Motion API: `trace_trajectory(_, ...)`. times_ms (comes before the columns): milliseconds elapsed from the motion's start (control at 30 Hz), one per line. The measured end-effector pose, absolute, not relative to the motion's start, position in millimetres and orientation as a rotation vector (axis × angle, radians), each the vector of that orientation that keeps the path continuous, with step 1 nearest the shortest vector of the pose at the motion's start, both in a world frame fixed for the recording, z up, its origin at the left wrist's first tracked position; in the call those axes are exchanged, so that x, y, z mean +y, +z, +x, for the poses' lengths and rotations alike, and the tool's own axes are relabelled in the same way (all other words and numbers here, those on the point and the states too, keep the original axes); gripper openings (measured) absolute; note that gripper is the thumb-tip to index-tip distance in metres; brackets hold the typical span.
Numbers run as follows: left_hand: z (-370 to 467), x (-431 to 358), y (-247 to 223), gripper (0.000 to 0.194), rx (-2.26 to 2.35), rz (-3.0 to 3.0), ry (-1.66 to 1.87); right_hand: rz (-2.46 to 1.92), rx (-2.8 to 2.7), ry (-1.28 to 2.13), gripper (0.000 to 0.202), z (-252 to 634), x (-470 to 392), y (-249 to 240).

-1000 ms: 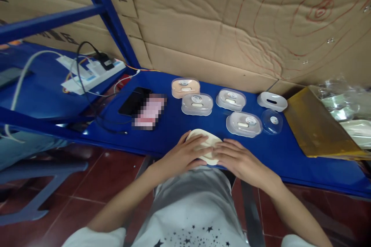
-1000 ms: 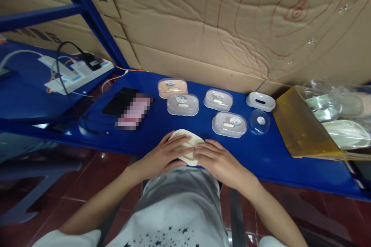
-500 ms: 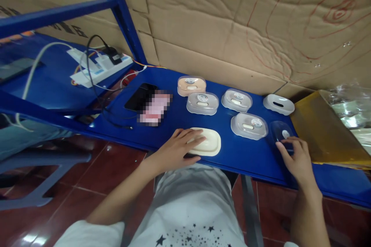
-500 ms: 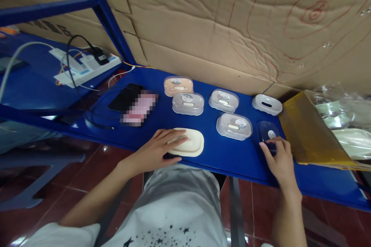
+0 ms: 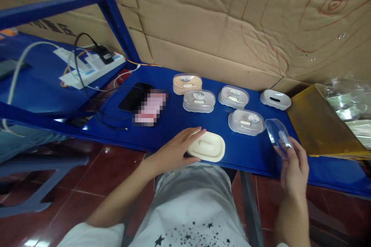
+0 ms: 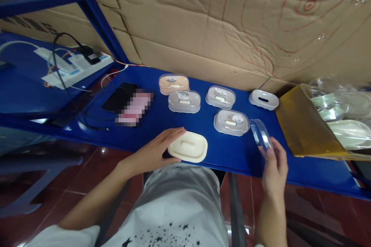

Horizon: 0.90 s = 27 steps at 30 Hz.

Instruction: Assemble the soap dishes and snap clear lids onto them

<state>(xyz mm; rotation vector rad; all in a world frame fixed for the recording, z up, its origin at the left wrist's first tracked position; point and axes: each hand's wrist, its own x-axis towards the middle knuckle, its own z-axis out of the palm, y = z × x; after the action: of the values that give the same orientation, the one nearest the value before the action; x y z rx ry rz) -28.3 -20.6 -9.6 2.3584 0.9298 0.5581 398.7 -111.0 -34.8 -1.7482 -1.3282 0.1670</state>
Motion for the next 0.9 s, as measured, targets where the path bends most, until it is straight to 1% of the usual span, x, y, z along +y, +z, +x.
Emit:
trace_trajectory(67,-25,-21,-12,0.095,0.928,2.358,0.553,-1.686,-1.293,0.134,0.055,371,-120,-34)
trace_trajectory(133,-23,-21,-13,0.094,0.932,2.364,0.538,-1.705,-1.389,0.004,0.053,350,-125,-31)
trace_trajectory(200,-22,-20,-14,0.093,0.936,2.37,0.518,-1.677,-1.577,-0.095,0.056,336,-127,-26)
trace_trajectory(300,-23,-21,-13,0.09,0.929,2.387,0.507,-1.53,-1.869,-0.055,0.065,322,-121,-24)
trace_trajectory(367,-25,-20,-12,0.08,0.926,2.415,0.514,-1.449,-2.045,0.0,0.071,311,-112,-24)
trace_trajectory(433,-29,-20,-11,0.066,0.928,2.459,0.516,-1.403,-2.184,0.032,0.072,302,-99,-21)
trace_trajectory(500,-32,-19,-10,0.057,0.916,2.501,0.501,-1.378,-2.309,0.051,0.069,299,-81,-15)
trace_trajectory(533,-33,-19,-9,0.055,0.905,2.514,0.491,-1.361,-2.36,0.058,0.065,302,-70,-11)
trace_trajectory(633,-34,-18,-9,0.056,0.869,2.519,0.46,-1.347,-2.317,0.027,0.05,339,-28,3)
trace_trajectory(700,-34,-18,-9,0.056,0.852,2.502,0.428,-1.454,-2.089,-0.111,0.045,382,6,11)
trace_trajectory(800,-34,-17,-10,0.055,0.857,2.452,0.396,-1.625,-1.962,-0.244,0.051,452,47,16)
trace_trajectory(900,-35,-16,-10,0.054,0.899,2.378,0.431,-1.735,-1.937,-0.285,0.057,497,56,13)
